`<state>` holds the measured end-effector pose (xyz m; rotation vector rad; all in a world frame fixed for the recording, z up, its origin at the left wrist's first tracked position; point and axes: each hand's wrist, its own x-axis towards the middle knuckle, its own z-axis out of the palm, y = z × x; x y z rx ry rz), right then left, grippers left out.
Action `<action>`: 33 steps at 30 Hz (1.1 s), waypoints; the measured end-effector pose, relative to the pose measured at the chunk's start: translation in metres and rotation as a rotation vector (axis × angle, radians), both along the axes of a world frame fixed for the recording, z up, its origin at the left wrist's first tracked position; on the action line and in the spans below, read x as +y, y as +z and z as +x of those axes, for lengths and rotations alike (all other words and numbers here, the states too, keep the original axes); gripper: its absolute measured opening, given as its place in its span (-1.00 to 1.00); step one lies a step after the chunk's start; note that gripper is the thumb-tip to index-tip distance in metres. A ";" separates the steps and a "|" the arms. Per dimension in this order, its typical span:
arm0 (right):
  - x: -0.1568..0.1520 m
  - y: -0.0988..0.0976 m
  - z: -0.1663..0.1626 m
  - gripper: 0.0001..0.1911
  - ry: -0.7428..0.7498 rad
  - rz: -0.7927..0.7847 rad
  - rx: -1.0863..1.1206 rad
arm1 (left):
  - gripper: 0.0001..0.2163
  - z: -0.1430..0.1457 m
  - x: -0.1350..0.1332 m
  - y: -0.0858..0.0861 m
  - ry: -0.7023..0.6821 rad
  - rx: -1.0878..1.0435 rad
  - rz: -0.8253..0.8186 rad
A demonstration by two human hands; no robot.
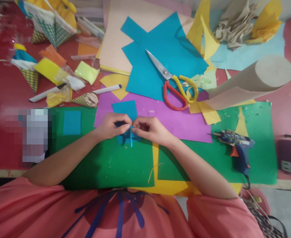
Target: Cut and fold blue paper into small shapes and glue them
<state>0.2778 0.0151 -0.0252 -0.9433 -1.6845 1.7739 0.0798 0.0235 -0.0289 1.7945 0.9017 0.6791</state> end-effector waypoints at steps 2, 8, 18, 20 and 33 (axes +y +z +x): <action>0.000 -0.001 0.000 -0.83 0.002 0.008 0.003 | -0.86 0.000 0.000 0.000 0.011 0.005 0.003; 0.000 -0.004 -0.003 -0.84 -0.180 0.078 -0.007 | -0.84 0.002 -0.001 0.001 0.087 -0.012 -0.036; -0.004 -0.006 -0.007 -0.91 -0.390 0.219 -0.154 | -0.59 0.004 -0.007 -0.004 0.041 0.035 0.131; -0.004 -0.006 -0.007 -0.91 -0.387 0.207 -0.147 | -0.63 0.004 -0.008 -0.004 0.059 0.001 0.157; -0.002 -0.005 -0.005 -0.79 -0.309 0.139 -0.085 | -0.92 0.007 -0.006 -0.005 0.149 -0.070 0.159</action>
